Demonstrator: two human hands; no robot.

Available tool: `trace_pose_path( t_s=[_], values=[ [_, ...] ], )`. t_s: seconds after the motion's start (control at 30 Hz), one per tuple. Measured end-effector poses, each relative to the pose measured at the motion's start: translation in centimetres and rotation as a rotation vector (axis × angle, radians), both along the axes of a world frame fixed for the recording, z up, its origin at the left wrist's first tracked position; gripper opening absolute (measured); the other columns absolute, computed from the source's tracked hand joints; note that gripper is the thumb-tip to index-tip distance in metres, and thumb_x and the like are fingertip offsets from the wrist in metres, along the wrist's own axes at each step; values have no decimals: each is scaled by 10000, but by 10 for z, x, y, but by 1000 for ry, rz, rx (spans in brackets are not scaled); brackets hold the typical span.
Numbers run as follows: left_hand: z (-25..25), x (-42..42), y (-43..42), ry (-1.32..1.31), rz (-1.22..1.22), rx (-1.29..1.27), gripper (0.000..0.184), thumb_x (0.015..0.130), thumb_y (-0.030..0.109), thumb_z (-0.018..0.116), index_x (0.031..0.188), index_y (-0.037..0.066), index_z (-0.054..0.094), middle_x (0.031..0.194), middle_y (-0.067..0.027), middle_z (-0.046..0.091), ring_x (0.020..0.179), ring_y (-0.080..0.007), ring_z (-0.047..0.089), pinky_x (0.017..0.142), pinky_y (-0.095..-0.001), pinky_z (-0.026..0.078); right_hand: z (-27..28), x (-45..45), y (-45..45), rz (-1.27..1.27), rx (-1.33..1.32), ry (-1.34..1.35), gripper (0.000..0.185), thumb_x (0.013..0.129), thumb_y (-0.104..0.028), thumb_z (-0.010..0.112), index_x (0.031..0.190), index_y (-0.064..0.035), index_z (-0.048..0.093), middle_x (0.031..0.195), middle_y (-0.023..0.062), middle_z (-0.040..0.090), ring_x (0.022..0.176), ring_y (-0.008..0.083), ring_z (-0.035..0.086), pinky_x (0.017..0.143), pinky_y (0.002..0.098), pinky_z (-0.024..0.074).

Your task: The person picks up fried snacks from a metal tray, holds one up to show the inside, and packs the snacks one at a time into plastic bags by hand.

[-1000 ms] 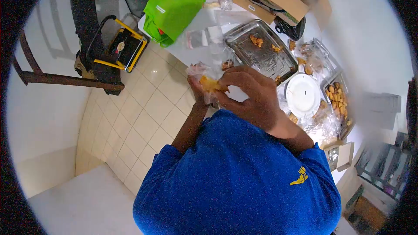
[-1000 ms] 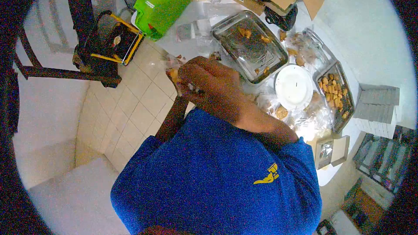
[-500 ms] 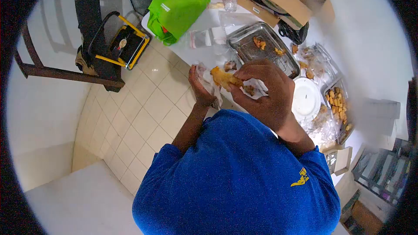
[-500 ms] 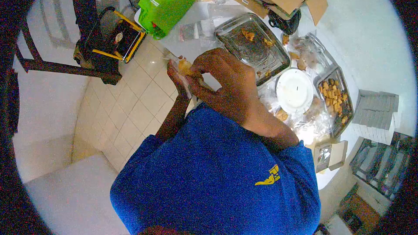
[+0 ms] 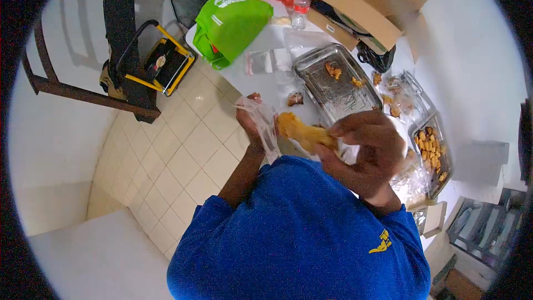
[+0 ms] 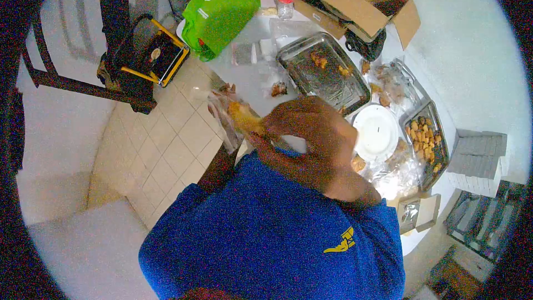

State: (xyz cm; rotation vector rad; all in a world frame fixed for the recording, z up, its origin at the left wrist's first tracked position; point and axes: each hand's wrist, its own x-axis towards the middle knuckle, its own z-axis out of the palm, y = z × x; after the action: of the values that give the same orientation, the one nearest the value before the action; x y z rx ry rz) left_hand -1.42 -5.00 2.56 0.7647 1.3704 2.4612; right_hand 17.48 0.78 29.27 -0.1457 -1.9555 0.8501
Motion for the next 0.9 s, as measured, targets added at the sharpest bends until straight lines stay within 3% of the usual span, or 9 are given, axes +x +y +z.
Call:
trace_pose_path(
  t_s=[0.1,0.27,0.3,0.4,0.5,0.7,0.8,0.9],
  values=[
    [-4,-6,11,312,208,-11,752,698,245,697,1259,15,251,1168,-171,432,1027,-246,477,943,-401,360,8,9,3,-7,-7,-12,438,591,35,788,880,-50,470,836,142,580,805,209,582,687,310,507],
    [7,-9,-11,531,149,-114,770,690,243,703,1268,22,244,1174,-174,427,1023,-250,479,942,-401,362,7,12,4,25,22,24,485,555,38,797,899,-51,468,820,153,586,727,230,595,604,314,514],
    [7,-10,-13,544,133,-126,774,688,242,704,1269,24,243,1175,-175,425,1022,-250,479,942,-401,363,4,11,8,74,51,67,501,542,39,797,914,-45,472,820,162,588,682,233,599,547,309,509],
    [6,-10,-13,570,101,-140,785,682,241,708,1275,28,238,1179,-177,422,1019,-253,480,941,-401,364,3,7,4,27,-14,107,473,569,-11,835,929,-69,534,787,134,633,708,247,656,603,341,540],
    [7,-10,-15,587,88,-152,797,677,239,712,1280,33,234,1183,-180,419,1016,-255,482,940,-401,365,2,5,9,83,88,93,520,543,31,799,941,-36,472,830,170,590,677,229,605,531,302,508],
    [14,-11,-10,585,85,-156,820,666,237,719,1291,42,226,1191,-184,412,1010,-260,484,939,-401,368,6,4,15,161,135,57,523,552,23,802,950,-36,467,855,176,598,669,225,607,525,307,514],
    [21,-14,-6,565,103,-139,832,661,235,723,1296,47,221,1195,-186,409,1008,-262,485,938,-401,370,12,-2,2,106,-112,92,368,602,-49,814,869,-92,565,752,135,651,676,281,653,581,362,540],
    [32,-17,0,551,134,-103,843,656,234,727,1302,51,217,1199,-189,406,1005,-265,486,937,-402,371,8,-12,-7,63,-119,189,382,574,-51,825,860,-97,577,750,119,650,658,253,651,558,341,533]
  ],
)
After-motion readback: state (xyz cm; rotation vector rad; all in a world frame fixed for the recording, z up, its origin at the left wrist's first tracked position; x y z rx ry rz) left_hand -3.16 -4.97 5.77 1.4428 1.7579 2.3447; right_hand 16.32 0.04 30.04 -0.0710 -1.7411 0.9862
